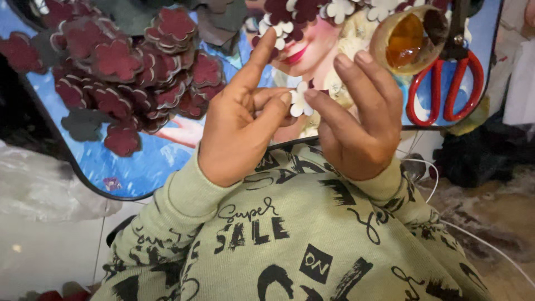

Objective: The person sits on the floor with a board on their lap covered in cut flower-shaped fabric pieces. They pick up petal pieces, dip or press them against a dish of glue, and press pieces together to build layered flower shapes, setting finished flowers aside.

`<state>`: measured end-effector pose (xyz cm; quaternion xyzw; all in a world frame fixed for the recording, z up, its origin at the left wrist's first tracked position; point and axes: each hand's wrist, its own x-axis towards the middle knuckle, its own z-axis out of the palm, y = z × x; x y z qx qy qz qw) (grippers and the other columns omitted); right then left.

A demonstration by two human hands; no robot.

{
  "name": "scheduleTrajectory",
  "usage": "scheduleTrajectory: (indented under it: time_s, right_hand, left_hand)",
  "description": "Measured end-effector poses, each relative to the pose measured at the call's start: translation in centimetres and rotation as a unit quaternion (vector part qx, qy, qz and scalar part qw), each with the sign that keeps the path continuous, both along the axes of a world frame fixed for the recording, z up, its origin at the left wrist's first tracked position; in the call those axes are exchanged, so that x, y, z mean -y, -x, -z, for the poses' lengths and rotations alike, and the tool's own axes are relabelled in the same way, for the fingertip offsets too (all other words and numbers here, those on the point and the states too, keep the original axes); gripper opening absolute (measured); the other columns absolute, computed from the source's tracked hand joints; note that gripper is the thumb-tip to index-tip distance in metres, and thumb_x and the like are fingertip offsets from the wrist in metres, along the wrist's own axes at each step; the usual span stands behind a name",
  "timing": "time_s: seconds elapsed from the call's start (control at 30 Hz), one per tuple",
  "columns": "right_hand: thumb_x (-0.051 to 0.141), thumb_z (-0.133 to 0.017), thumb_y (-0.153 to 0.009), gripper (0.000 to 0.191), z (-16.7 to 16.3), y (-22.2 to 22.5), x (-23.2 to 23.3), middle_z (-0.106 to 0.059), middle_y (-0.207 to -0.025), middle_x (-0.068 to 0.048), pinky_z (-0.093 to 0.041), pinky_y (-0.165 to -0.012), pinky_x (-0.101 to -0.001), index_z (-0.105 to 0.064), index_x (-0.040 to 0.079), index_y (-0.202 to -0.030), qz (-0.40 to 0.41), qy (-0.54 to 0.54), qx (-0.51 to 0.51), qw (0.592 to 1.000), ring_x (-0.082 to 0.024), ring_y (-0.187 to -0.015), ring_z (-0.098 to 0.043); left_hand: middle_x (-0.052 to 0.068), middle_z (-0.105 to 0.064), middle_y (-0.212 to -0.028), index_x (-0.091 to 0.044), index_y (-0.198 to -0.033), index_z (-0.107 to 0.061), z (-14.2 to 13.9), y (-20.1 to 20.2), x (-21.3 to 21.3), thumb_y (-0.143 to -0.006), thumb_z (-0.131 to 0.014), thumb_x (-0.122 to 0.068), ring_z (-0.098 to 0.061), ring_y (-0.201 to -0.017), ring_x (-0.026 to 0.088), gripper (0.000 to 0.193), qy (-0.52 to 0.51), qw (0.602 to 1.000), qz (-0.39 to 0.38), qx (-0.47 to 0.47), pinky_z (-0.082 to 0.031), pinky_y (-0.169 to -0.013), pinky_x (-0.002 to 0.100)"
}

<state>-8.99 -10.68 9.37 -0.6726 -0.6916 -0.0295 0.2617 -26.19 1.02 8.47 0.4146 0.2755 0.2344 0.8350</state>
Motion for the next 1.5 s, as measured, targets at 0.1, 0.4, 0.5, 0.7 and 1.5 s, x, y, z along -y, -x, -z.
scheduleTrajectory:
  time_s: [0.1, 0.4, 0.5, 0.7, 1.5]
  right_hand:
    - [-0.007, -0.07, -0.093, 0.034, -0.1, 0.0, -0.3, -0.057, -0.148, -0.019, -0.047, -0.116, -0.0442, -0.079, 0.008, -0.121, -0.025, -0.015, -0.007, 1.0, -0.04, -0.141, -0.052]
    - [-0.007, -0.069, -0.09, 0.036, -0.3, -0.2, -0.2, -0.058, -0.145, -0.02, -0.046, -0.115, -0.0425, -0.079, 0.009, -0.12, -0.022, -0.019, -0.086, 0.996, -0.039, -0.14, -0.054]
    - [-0.007, -0.071, -0.081, 0.032, -0.3, -0.4, -0.3, -0.059, -0.133, -0.025, -0.047, -0.109, -0.0485, -0.079, 0.006, -0.109, -0.046, -0.006, -0.064, 0.997, -0.045, -0.127, -0.054]
    - [-0.01, -0.067, -0.08, 0.038, -0.6, -0.6, -0.5, -0.06, -0.136, -0.023, -0.049, -0.114, -0.0493, -0.075, 0.006, -0.113, -0.005, -0.022, -0.066, 0.998, -0.044, -0.129, -0.057]
    - [-0.023, -0.068, -0.098, 0.07, 3.4, -0.8, -0.4, -0.071, -0.11, -0.015, -0.054, -0.098, -0.0288, -0.038, -0.001, -0.157, 0.007, -0.073, -0.339, 0.938, -0.022, -0.104, -0.067]
  left_hand:
    - [-0.001, -0.065, -0.098, -0.01, -0.171, -0.02, 0.4, 0.4, 0.0, -0.109, -0.055, 0.003, -0.058, -0.09, 0.004, 0.072, -0.022, 1.0, -0.012, -0.014, -0.057, -0.087, 0.022]
    - [0.0, -0.069, -0.101, -0.009, -0.169, -0.025, 0.1, 0.0, 0.2, -0.109, -0.057, 0.001, -0.058, -0.09, 0.003, 0.069, -0.037, 0.998, 0.012, -0.045, -0.051, -0.084, 0.019]
    - [0.0, -0.07, -0.104, -0.008, -0.169, -0.024, 0.1, -0.2, 0.1, -0.108, -0.056, 0.001, -0.061, -0.092, 0.004, 0.069, -0.027, 0.999, 0.013, -0.039, -0.053, -0.086, 0.019]
    - [0.003, -0.068, -0.102, -0.007, -0.17, -0.025, 0.8, 0.0, 0.2, -0.109, -0.056, 0.002, -0.061, -0.093, 0.005, 0.069, 0.004, 1.0, -0.009, -0.004, -0.056, -0.088, 0.023]
    - [0.006, -0.074, -0.112, -0.013, -0.151, -0.044, -1.2, 2.0, -1.3, -0.108, -0.067, -0.006, -0.072, -0.093, 0.014, 0.05, -0.39, 0.884, -0.076, -0.248, -0.058, -0.082, 0.028]
